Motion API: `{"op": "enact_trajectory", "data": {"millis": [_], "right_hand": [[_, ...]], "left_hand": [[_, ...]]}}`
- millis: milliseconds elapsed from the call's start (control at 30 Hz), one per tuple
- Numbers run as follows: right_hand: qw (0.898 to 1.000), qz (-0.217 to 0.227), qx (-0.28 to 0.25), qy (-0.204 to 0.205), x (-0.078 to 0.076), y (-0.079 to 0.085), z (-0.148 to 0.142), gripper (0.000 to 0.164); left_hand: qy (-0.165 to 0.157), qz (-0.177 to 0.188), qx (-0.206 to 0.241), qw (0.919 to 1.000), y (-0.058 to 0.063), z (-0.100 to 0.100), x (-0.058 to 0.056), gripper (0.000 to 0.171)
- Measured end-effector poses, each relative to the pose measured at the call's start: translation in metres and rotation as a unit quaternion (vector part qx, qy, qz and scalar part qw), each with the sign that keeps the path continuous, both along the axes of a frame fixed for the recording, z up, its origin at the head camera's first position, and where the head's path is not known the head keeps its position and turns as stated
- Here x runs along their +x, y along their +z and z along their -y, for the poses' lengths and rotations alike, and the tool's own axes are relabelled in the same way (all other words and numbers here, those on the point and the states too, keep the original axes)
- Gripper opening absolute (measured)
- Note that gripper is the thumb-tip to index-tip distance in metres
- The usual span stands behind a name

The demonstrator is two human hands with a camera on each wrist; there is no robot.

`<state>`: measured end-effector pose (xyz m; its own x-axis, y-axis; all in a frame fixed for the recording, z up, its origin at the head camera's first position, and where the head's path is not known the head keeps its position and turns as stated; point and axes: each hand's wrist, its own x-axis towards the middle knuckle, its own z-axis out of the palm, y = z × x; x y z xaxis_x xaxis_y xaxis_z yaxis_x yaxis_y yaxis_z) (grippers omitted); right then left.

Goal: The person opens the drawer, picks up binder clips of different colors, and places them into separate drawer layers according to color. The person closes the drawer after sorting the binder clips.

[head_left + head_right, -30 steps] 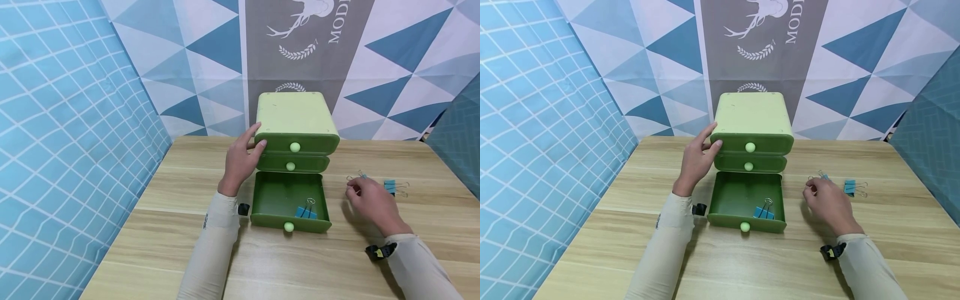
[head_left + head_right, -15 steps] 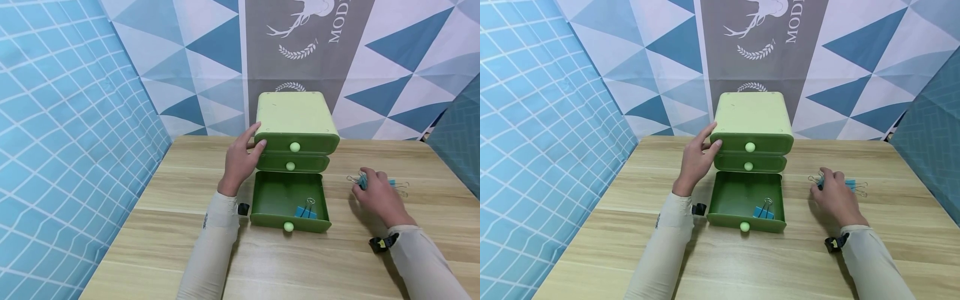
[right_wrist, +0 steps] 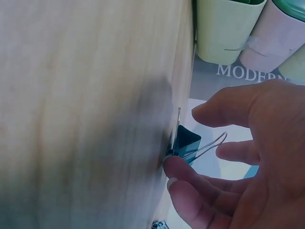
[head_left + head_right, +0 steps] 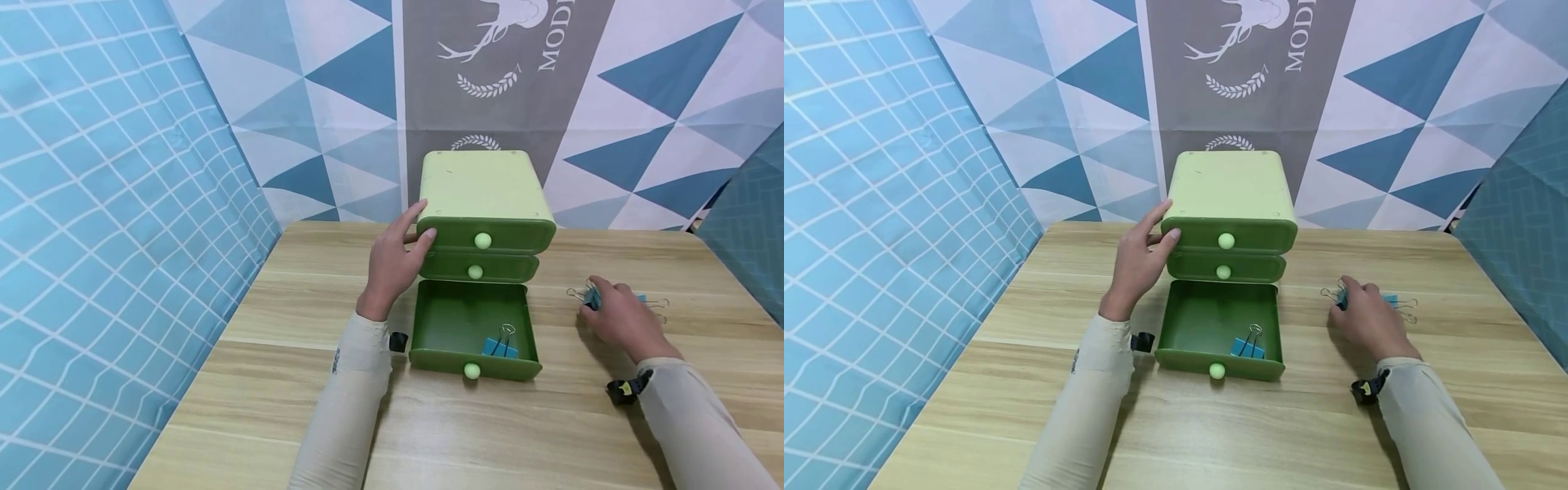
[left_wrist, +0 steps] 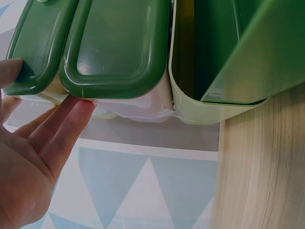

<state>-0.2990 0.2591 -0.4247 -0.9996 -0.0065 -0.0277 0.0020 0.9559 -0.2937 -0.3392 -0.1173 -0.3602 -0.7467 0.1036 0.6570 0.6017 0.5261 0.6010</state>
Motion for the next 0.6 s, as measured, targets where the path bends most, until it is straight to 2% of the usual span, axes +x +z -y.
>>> {"op": "enact_trajectory", "data": {"millis": [267, 600], "right_hand": [[1.000, -0.002, -0.009, 0.004, -0.0041, 0.0003, -0.0036, 0.072], [1.000, -0.003, -0.012, 0.000, -0.0073, -0.0037, -0.0071, 0.061]], "left_hand": [[0.001, 0.001, -0.001, 1.0000, -0.0002, 0.0005, -0.0002, 0.048], [-0.002, 0.003, 0.001, 1.0000, -0.0009, 0.0003, -0.0011, 0.048]]}}
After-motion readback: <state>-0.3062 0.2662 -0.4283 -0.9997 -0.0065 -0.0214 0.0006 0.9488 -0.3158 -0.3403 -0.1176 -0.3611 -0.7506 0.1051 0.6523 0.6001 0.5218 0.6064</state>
